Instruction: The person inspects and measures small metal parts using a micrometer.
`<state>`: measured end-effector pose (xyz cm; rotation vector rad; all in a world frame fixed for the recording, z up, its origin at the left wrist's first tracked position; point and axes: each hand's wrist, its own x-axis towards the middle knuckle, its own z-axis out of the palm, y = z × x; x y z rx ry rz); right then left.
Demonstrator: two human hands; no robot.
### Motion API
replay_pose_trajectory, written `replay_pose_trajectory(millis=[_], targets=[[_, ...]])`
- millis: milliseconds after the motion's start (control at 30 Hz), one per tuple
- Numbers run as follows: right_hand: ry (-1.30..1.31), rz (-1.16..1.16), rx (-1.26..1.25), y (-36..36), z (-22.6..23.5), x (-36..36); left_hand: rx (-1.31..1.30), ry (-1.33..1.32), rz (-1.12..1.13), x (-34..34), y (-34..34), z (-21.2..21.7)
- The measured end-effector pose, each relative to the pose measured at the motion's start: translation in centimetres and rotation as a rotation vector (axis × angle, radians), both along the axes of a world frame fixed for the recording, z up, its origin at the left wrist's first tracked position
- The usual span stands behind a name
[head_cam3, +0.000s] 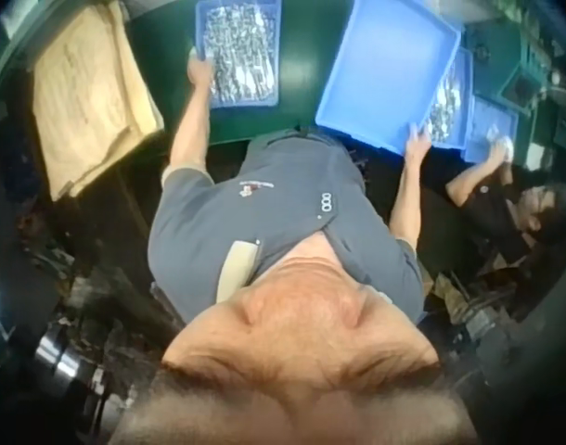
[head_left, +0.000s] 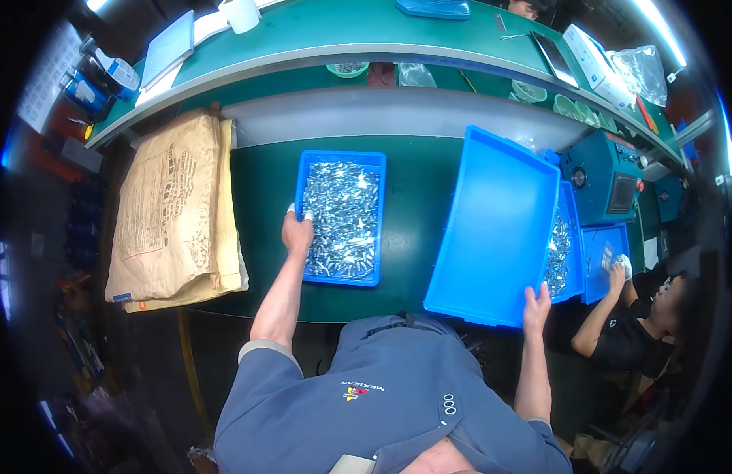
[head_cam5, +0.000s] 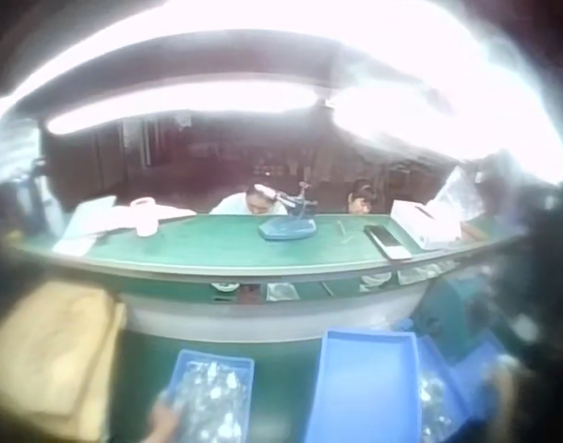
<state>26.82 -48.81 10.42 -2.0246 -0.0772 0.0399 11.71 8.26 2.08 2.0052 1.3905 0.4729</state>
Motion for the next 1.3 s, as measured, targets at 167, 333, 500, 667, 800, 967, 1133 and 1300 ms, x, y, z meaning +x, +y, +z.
replay_pose_trajectory(millis=[167,333,500,667,800,967,1133,1300], targets=[[0.003,-0.013,0.109,0.3,1.5,-0.2,-0.042,-0.048,-0.123,3.5,-3.0,-1.3],[0.046,0.013,0.153,2.0,1.3,-0.7,-0.164,-0.033,-0.241,7.5,-7.6,-1.6],[0.107,0.062,0.166,3.1,0.2,-1.0,-0.332,-0.138,-0.304,9.6,-12.2,-1.7],[0.131,0.056,0.188,4.7,-1.4,-1.4,-0.679,-0.373,-0.321,9.4,-18.1,-1.1],[0.107,0.058,0.176,7.3,-0.9,-2.2,-1.142,-0.463,-0.411,7.3,-16.5,-3.0],[0.072,0.078,0.032,11.9,-1.8,-3.0,-1.308,-0.496,-0.266,4.0,-11.6,-3.7],[0.011,0.136,-0.070,16.8,-2.7,-4.0,-1.265,-0.691,-0.199,0.8,-8.6,2.8],[0.097,0.280,-0.162,20.7,-3.9,-4.6,-1.066,-0.645,-0.190,-2.6,-4.7,5.3]])
